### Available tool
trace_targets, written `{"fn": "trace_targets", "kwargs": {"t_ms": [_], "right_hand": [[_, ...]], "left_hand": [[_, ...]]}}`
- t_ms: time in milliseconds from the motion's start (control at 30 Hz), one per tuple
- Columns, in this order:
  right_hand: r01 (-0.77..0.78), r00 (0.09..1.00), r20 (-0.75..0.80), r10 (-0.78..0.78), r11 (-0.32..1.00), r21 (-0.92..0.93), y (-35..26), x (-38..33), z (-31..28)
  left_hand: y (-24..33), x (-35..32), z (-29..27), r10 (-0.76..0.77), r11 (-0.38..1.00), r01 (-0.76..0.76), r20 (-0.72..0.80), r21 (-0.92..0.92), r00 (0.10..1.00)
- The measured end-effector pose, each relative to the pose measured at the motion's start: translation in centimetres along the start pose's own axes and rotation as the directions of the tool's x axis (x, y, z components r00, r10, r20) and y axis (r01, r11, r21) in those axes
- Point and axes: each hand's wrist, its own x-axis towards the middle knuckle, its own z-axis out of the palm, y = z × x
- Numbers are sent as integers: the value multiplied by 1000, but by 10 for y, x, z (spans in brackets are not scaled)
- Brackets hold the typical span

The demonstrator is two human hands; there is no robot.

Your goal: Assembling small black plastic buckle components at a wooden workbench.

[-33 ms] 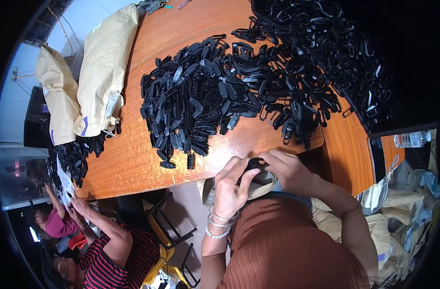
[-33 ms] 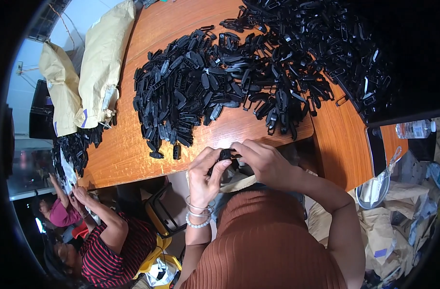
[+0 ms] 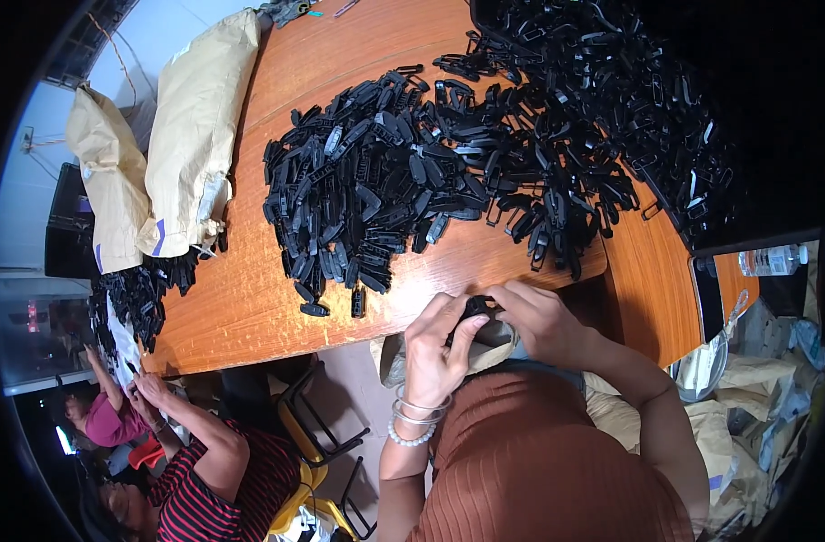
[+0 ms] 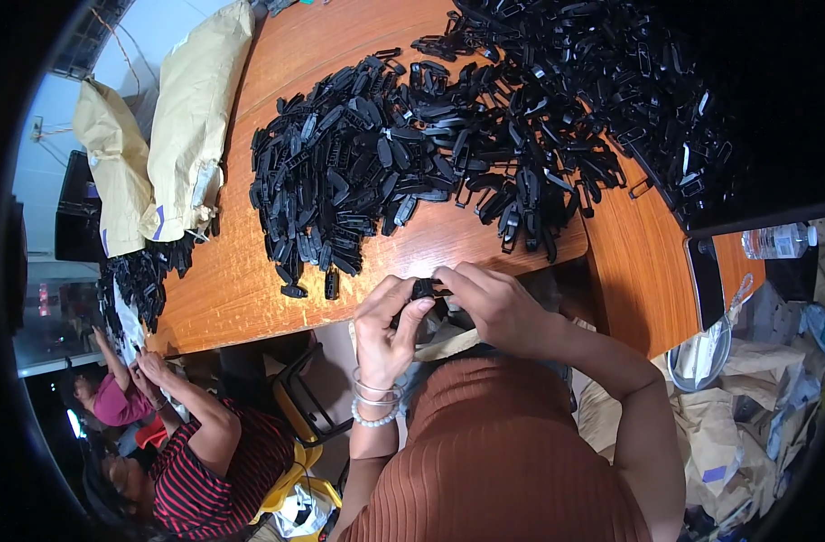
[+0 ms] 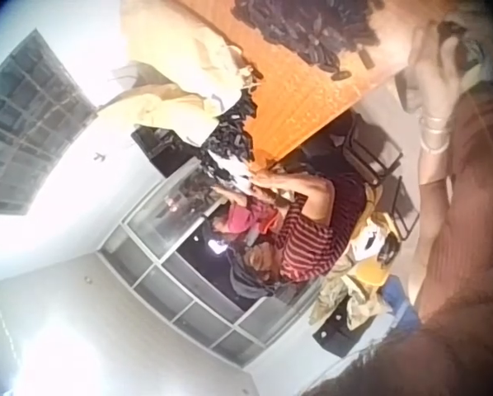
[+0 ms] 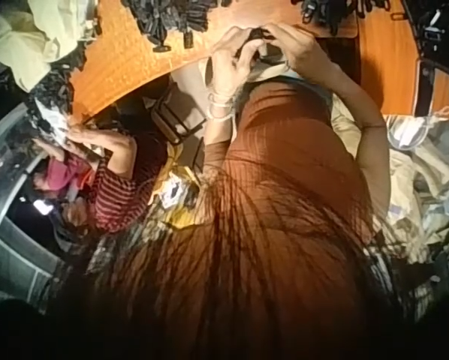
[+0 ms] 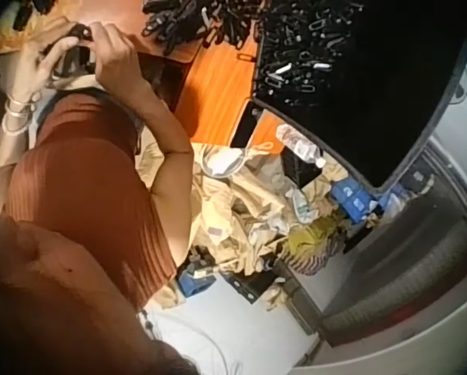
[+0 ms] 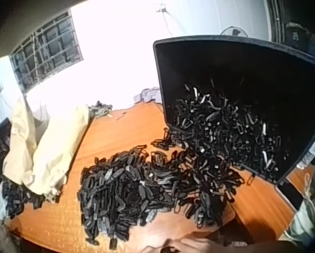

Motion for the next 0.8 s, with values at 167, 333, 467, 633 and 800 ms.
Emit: {"fn": "trace_targets", "kwargs": {"t_ms": [167, 333, 467, 633, 800], "right_hand": [[20, 982, -186, -17, 1000, 14, -3, 4, 14], [-207, 951, -134, 278, 897, 391, -2, -6, 23], [-155, 971, 3, 240, 618, 771, 5, -11, 34], [-257, 940, -74, 333, 834, 489, 13, -14, 45], [-376, 850, -224, 476, 847, 375, 39, -37, 22]], "left_hand": [[-2, -10, 22, -196, 956, 167, -105, -240, 975], [-21, -27, 3, -386, 684, 386, 142, -619, 912], [-37, -38, 2, -345, 519, 364, 201, -773, 917], [-63, -43, 11, -311, 838, 314, 81, -447, 947], [-68, -49, -4, -37, 989, 54, -129, 135, 991]]}}
